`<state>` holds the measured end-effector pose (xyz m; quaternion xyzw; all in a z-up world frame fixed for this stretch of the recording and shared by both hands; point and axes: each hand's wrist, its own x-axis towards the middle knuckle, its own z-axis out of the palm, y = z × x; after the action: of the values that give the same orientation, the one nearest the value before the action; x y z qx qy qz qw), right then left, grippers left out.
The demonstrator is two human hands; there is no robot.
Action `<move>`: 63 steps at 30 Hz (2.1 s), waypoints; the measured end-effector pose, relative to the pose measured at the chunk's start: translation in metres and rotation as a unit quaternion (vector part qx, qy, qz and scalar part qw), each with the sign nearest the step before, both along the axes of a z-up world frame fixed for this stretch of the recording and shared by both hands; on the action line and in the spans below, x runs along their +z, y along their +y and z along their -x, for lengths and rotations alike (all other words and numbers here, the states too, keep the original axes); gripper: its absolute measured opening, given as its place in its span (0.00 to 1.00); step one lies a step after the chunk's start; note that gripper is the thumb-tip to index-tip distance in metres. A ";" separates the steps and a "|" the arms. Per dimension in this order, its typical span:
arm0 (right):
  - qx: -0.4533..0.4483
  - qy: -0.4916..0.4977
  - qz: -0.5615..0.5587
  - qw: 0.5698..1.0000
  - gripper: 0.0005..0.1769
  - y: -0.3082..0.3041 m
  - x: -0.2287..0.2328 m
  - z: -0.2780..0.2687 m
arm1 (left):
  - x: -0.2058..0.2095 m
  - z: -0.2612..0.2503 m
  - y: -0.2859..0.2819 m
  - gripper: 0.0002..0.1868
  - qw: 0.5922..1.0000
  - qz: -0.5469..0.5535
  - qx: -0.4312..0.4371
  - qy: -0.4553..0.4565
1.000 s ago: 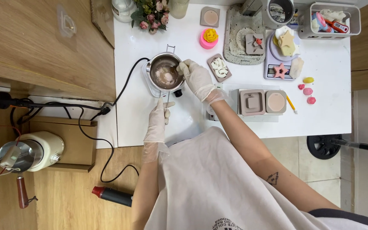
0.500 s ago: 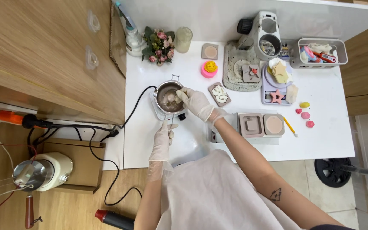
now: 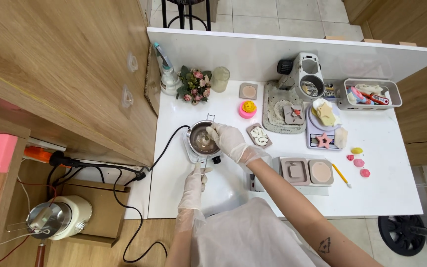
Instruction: Melt wax in a pot on a heater and pour it into a candle mold.
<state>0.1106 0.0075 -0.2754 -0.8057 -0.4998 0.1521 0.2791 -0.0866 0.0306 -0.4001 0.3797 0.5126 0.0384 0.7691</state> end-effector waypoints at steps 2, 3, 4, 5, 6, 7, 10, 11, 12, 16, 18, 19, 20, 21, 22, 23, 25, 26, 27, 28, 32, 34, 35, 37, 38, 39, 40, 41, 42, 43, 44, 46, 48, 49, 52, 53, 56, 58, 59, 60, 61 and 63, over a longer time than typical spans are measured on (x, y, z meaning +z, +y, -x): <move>0.014 -0.026 0.032 0.999 0.20 0.001 -0.008 -0.003 | 0.003 0.000 -0.001 0.32 1.000 0.001 0.000 -0.002; 0.029 -0.051 0.066 0.996 0.20 -0.001 -0.014 -0.003 | 0.003 0.001 -0.004 0.32 1.000 0.003 0.001 -0.004; 0.029 -0.050 0.069 0.996 0.20 0.001 -0.011 -0.004 | 0.008 0.001 -0.003 0.32 1.000 0.007 0.001 -0.003; 0.029 -0.061 0.077 0.995 0.21 0.002 -0.009 -0.005 | 0.012 0.001 -0.003 0.32 1.000 0.005 0.002 -0.002; 0.027 -0.071 0.088 0.993 0.21 0.002 -0.007 -0.005 | 0.015 0.002 -0.004 0.32 1.000 0.005 0.002 -0.001; 0.026 -0.068 0.093 0.993 0.21 0.000 -0.004 -0.004 | 0.014 0.003 -0.005 0.32 1.000 0.011 0.000 0.001; 0.022 -0.032 0.048 0.998 0.21 0.004 0.005 -0.006 | 0.014 0.000 -0.003 0.32 1.000 0.001 0.001 -0.006; 0.021 -0.023 0.032 0.999 0.20 0.005 0.002 -0.007 | 0.011 0.000 -0.004 0.32 1.000 0.003 0.003 -0.010; 0.022 -0.013 0.017 1.000 0.20 0.006 -0.001 -0.006 | 0.009 0.001 -0.005 0.32 1.000 0.004 0.005 -0.013; 0.036 -0.011 0.037 0.999 0.20 0.008 0.006 -0.011 | 0.007 0.002 -0.004 0.32 1.000 0.009 0.006 -0.022; 0.030 0.015 0.004 0.999 0.21 0.011 0.026 -0.011 | 0.014 0.005 -0.001 0.32 1.000 0.013 0.007 -0.019; 0.031 0.020 0.010 0.999 0.21 0.012 0.032 -0.008 | 0.017 0.007 -0.002 0.32 1.000 0.019 0.009 -0.015; 0.028 0.018 0.011 0.999 0.21 0.012 0.040 -0.008 | 0.020 0.005 -0.002 0.32 1.000 0.005 -0.002 -0.013; 0.025 0.015 0.011 1.000 0.22 0.013 0.048 -0.009 | 0.024 0.002 -0.003 0.32 1.000 -0.009 -0.014 -0.012; 0.026 0.017 0.013 0.999 0.22 0.016 0.041 -0.008 | 0.023 0.002 -0.003 0.32 1.000 -0.007 -0.013 -0.010; 0.034 0.004 0.031 0.999 0.21 0.019 0.033 -0.008 | 0.022 0.003 -0.003 0.32 1.000 0.003 -0.005 -0.007; 0.042 -0.012 0.051 0.998 0.21 0.018 0.020 -0.011 | 0.020 0.000 -0.006 0.31 1.000 0.015 0.003 -0.006; 0.049 -0.019 0.060 0.997 0.21 0.018 0.015 -0.011 | 0.021 0.001 -0.005 0.31 1.000 0.009 0.002 -0.002; 0.057 -0.027 0.069 0.996 0.21 0.019 0.009 -0.011 | 0.022 0.002 -0.003 0.31 1.000 0.004 0.000 0.002; 0.058 -0.026 0.071 0.995 0.21 0.019 0.011 -0.009 | 0.020 0.003 -0.004 0.31 1.000 0.005 0.002 0.003; 0.070 -0.031 0.049 0.996 0.20 0.018 0.014 -0.006 | 0.020 0.003 -0.005 0.31 1.000 0.006 0.002 -0.024; 0.074 -0.038 0.038 0.996 0.20 0.018 0.011 -0.006 | 0.026 0.002 -0.004 0.31 1.000 0.003 -0.001 -0.025; 0.074 -0.039 0.036 0.996 0.20 0.017 0.007 -0.006 | 0.030 0.002 -0.004 0.30 1.000 0.010 0.000 -0.011; 0.073 -0.039 0.037 0.996 0.20 0.014 0.003 -0.005 | 0.034 0.002 -0.005 0.30 1.000 0.020 0.000 0.004; 0.070 -0.033 0.037 0.996 0.20 0.015 0.003 -0.006 | 0.033 0.001 -0.005 0.30 1.000 0.018 0.003 -0.001; 0.066 -0.028 0.037 0.997 0.20 0.015 0.004 -0.007 | 0.033 0.000 -0.004 0.30 1.000 0.016 0.006 -0.005; 0.067 -0.025 0.039 0.997 0.20 0.013 0.010 -0.004 | 0.031 0.001 -0.004 0.30 1.000 0.019 0.007 -0.003; 0.060 -0.026 0.023 0.998 0.20 0.012 0.016 0.000 | 0.030 0.003 -0.005 0.29 1.000 0.012 0.005 -0.006; 0.053 -0.029 0.005 0.998 0.19 0.012 0.022 0.001 | 0.028 0.001 -0.005 0.29 1.000 0.005 0.004 -0.013; 0.054 -0.029 0.008 0.998 0.19 0.013 0.020 -0.002 | 0.027 -0.001 -0.005 0.29 1.000 0.007 0.005 -0.013; 0.057 -0.038 0.008 0.998 0.19 0.013 0.017 -0.003 | 0.026 0.000 -0.005 0.29 1.000 0.013 0.005 -0.015; 0.061 -0.046 0.011 0.997 0.19 0.011 0.011 -0.004 | 0.025 0.002 -0.007 0.29 1.000 0.020 0.006 -0.017; 0.072 -0.040 0.032 0.996 0.19 0.010 0.007 -0.007 | 0.026 0.001 -0.007 0.30 0.999 0.003 0.012 -0.032; 0.072 -0.041 0.033 0.996 0.19 0.010 0.014 -0.006 | 0.024 0.000 -0.007 0.30 0.999 0.003 0.012 -0.032; 0.062 -0.030 0.033 0.997 0.19 0.011 0.027 0.000 | 0.019 0.002 -0.007 0.30 0.999 -0.007 0.012 -0.034; 0.060 -0.032 0.037 0.997 0.19 0.010 0.027 0.001 | 0.018 0.001 -0.008 0.30 0.999 -0.003 0.011 -0.033; 0.059 -0.044 0.038 0.997 0.19 0.011 0.011 -0.002 | 0.018 -0.002 -0.007 0.30 0.999 0.002 0.011 -0.033; 0.060 -0.055 0.036 0.996 0.19 0.011 -0.001 -0.006 | 0.019 -0.001 -0.007 0.30 0.999 0.004 0.011 -0.033; 0.069 -0.083 0.036 0.993 0.19 0.011 -0.004 -0.008 | 0.022 -0.001 -0.007 0.30 1.000 0.007 0.012 -0.027; 0.078 -0.111 0.035 0.990 0.19 0.012 -0.007 -0.010 | 0.024 -0.001 -0.006 0.30 1.000 0.009 0.012 -0.021; 0.076 -0.113 0.032 0.990 0.19 0.009 -0.004 -0.006 | 0.023 0.002 -0.008 0.30 1.000 0.005 0.010 -0.022; 0.085 -0.135 0.005 0.987 0.18 0.007 0.005 -0.004 | 0.023 0.000 -0.008 0.29 1.000 -0.003 0.003 -0.018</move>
<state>0.1149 0.0143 -0.2708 -0.7748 -0.5988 0.0671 0.1913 -0.0865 0.0225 -0.3775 0.3794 0.4999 0.0491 0.7770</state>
